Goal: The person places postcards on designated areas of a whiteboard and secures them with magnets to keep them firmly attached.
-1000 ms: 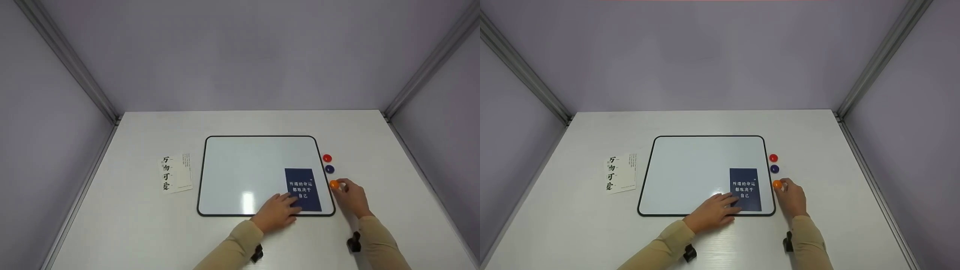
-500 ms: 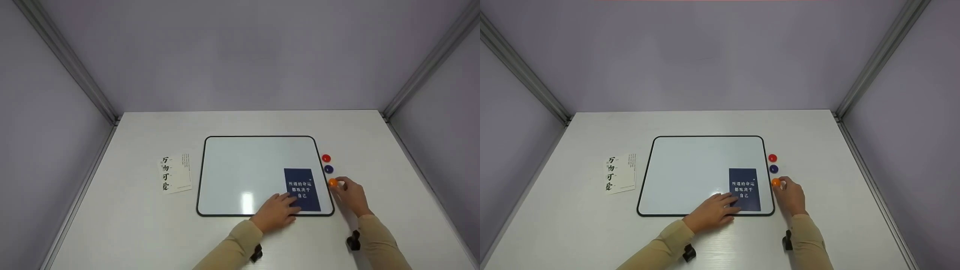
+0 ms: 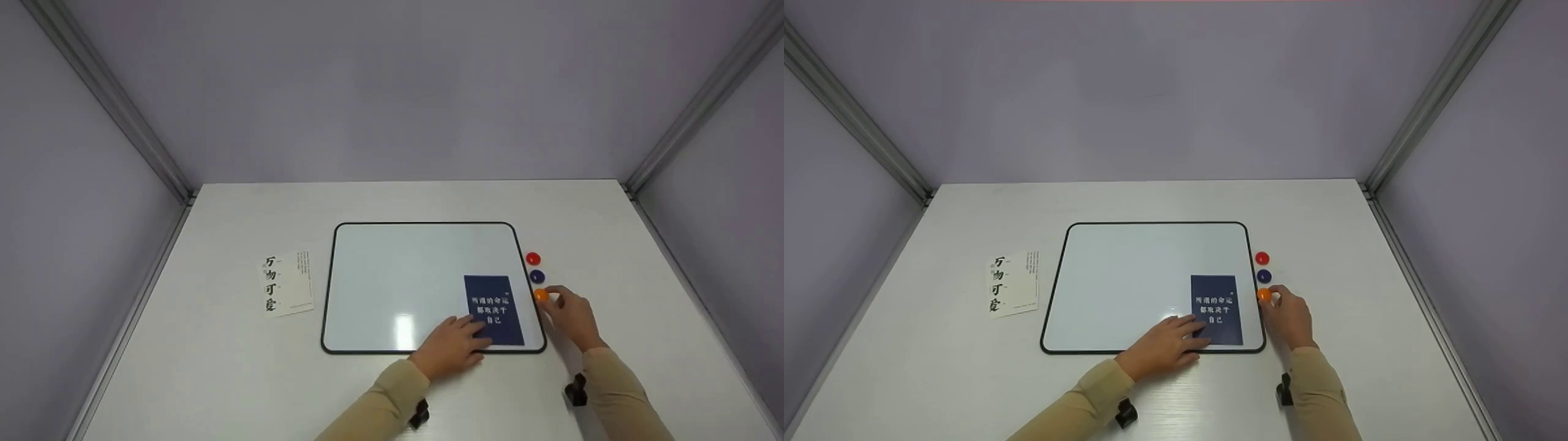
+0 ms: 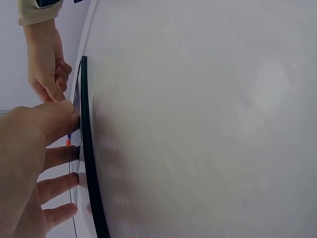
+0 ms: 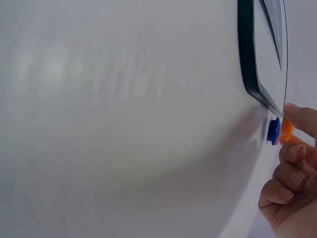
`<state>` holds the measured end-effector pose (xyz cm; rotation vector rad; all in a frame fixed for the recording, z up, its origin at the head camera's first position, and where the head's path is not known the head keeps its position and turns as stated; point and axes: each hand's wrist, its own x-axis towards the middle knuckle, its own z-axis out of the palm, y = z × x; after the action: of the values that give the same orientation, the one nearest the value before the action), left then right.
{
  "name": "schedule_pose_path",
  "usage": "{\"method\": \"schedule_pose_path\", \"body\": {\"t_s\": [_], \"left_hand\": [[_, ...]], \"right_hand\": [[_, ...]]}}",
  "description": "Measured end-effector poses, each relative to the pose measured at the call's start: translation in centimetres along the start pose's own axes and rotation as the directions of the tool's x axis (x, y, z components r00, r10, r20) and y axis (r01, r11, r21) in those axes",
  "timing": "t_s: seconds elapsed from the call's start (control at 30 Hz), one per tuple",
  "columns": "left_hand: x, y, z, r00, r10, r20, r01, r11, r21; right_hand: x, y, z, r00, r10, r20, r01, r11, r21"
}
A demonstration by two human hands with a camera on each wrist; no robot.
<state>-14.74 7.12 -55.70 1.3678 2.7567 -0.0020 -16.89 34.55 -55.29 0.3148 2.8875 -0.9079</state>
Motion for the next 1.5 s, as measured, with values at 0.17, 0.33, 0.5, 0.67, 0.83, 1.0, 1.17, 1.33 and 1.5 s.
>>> {"method": "schedule_pose_path", "body": {"t_s": [0.17, 0.33, 0.5, 0.67, 0.83, 1.0, 1.17, 1.33, 1.5], "left_hand": [[0.0, 0.0, 0.1, 0.999, 0.008, -0.033, -0.008, 1.0, 0.007], [0.1, 0.0, 0.3, 0.997, 0.018, -0.075, -0.017, 1.0, 0.019], [0.3, 0.1, 0.4, 0.998, 0.013, -0.062, -0.012, 1.0, 0.02], [0.5, 0.4, 0.3, 0.999, 0.001, -0.035, -0.001, 1.0, 0.007], [0.9, 0.7, 0.3, 1.0, 0.001, -0.031, -0.001, 1.0, -0.013], [1.2, 1.0, 0.3, 1.0, -0.002, -0.021, 0.002, 1.0, -0.012], [1.3, 1.2, 0.3, 0.999, 0.005, -0.031, -0.006, 1.0, -0.006], [1.1, 1.2, 0.4, 0.998, 0.014, -0.063, -0.014, 1.0, 0.007], [1.1, 1.2, 0.4, 0.998, 0.015, -0.057, -0.015, 1.0, 0.008]], "right_hand": [[0.2, -0.3, -0.1, 1.0, -0.009, -0.003, 0.009, 1.0, 0.008], [0.5, -0.6, -0.3, 1.0, -0.013, -0.009, 0.013, 1.0, -0.004], [0.6, -1.1, -0.4, 0.999, -0.025, -0.021, 0.025, 1.0, -0.012], [0.7, -1.7, -0.2, 0.999, -0.04, -0.019, 0.039, 0.999, -0.022], [0.8, -2.3, 0.1, 0.999, -0.052, -0.015, 0.052, 0.998, -0.02], [0.8, -2.6, 0.4, 0.997, -0.082, -0.015, 0.082, 0.997, -0.007], [0.9, -3.0, 0.6, 0.994, -0.111, -0.019, 0.111, 0.994, -0.008], [1.1, -3.4, 0.9, 0.992, -0.122, -0.029, 0.122, 0.992, -0.011], [1.1, -3.6, 1.1, 0.991, -0.129, -0.037, 0.128, 0.992, -0.019]]}}
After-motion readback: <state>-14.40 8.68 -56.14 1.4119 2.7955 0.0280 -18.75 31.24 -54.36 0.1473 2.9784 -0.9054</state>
